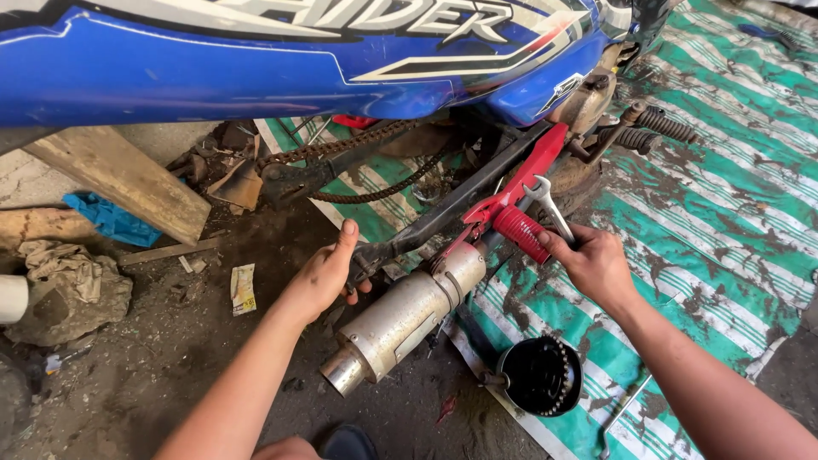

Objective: Adjusting and tightening a motorcycle chain using a wrench and pliers.

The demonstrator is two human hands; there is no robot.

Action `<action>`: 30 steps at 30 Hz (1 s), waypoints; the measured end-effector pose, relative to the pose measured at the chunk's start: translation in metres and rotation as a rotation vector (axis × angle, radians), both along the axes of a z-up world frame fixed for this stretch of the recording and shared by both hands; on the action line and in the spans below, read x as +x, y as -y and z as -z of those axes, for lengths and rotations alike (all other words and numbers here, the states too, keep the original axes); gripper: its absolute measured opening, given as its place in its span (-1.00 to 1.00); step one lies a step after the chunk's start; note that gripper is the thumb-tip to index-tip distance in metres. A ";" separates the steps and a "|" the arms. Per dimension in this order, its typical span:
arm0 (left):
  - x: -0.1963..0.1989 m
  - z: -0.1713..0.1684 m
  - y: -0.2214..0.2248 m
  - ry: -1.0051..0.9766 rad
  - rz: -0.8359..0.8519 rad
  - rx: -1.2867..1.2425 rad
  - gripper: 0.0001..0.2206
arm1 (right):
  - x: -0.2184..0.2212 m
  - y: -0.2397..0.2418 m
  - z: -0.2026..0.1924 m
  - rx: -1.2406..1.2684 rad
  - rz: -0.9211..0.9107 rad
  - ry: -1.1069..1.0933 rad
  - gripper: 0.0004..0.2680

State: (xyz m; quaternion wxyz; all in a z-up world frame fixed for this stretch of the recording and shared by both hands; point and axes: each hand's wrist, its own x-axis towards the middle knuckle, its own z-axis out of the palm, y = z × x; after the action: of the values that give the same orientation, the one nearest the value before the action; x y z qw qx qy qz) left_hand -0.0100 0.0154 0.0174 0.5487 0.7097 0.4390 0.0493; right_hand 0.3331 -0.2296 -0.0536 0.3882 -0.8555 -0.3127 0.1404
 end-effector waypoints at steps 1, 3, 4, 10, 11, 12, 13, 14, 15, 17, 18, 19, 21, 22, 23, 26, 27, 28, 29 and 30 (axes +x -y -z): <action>-0.001 0.003 0.000 -0.001 0.000 0.000 -0.05 | 0.000 0.000 0.001 0.000 0.000 -0.001 -0.79; -0.002 0.008 -0.001 -0.031 0.025 0.015 -0.07 | 0.002 0.001 0.003 0.001 0.001 0.004 -0.79; -0.002 0.006 0.002 -0.032 0.026 0.016 -0.07 | 0.001 0.001 0.003 0.001 0.003 0.003 -0.79; 0.002 0.004 0.003 -0.139 0.083 0.120 -0.15 | -0.003 -0.001 -0.004 -0.015 0.008 -0.008 -0.78; 0.004 -0.006 0.007 -0.159 0.058 0.128 -0.18 | -0.002 -0.001 -0.004 -0.018 0.009 -0.011 -0.77; 0.005 -0.016 0.012 -0.179 0.034 0.136 -0.20 | -0.001 0.000 -0.004 -0.021 0.010 -0.014 -0.76; 0.006 -0.012 0.010 -0.179 0.033 0.133 -0.20 | -0.001 -0.001 -0.003 -0.023 0.009 -0.014 -0.76; 0.008 -0.008 0.009 -0.187 0.036 0.140 -0.19 | -0.001 -0.001 -0.003 -0.023 0.011 -0.011 -0.76; 0.008 -0.005 0.007 -0.198 0.038 0.147 -0.17 | -0.002 -0.002 -0.002 -0.022 0.011 -0.009 -0.75; 0.007 0.015 0.004 -0.190 0.035 0.154 -0.16 | -0.005 -0.003 -0.007 -0.010 0.012 -0.009 -0.74; 0.008 0.024 0.001 -0.180 0.035 0.165 -0.15 | -0.006 -0.004 -0.009 0.005 0.015 -0.007 -0.73; 0.007 0.021 0.003 -0.181 0.037 0.166 -0.15 | -0.007 -0.003 -0.010 0.006 0.017 -0.007 -0.73; 0.006 0.014 0.006 -0.198 0.046 0.166 -0.14 | -0.008 -0.002 -0.010 0.016 0.000 -0.015 -0.72; 0.007 0.007 0.007 -0.198 0.046 0.169 -0.14 | -0.005 -0.002 -0.006 0.018 0.000 -0.015 -0.72; 0.007 0.000 0.008 -0.193 0.034 0.164 -0.20 | -0.003 -0.001 -0.002 0.017 0.000 -0.017 -0.74; 0.008 0.003 0.004 -0.187 0.007 0.167 -0.28 | 0.000 -0.001 0.002 0.013 -0.001 -0.017 -0.75; 0.008 0.007 0.002 -0.187 -0.008 0.175 -0.31 | -0.001 0.000 0.003 0.012 0.000 -0.016 -0.75; 0.008 0.011 0.002 -0.187 -0.009 0.170 -0.31 | -0.001 -0.001 0.002 0.008 -0.001 -0.015 -0.75; 0.008 0.014 0.001 -0.181 0.007 0.194 -0.33 | -0.002 -0.002 0.000 0.011 -0.002 -0.009 -0.75; 0.008 0.017 0.001 -0.175 0.024 0.219 -0.29 | -0.002 -0.003 -0.001 0.014 -0.004 -0.004 -0.76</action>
State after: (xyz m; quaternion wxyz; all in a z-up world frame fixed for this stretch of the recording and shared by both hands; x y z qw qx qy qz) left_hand -0.0023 0.0140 0.0001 0.4283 0.7720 0.4689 0.0281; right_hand 0.3309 -0.2266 -0.0523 0.3947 -0.8518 -0.3145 0.1405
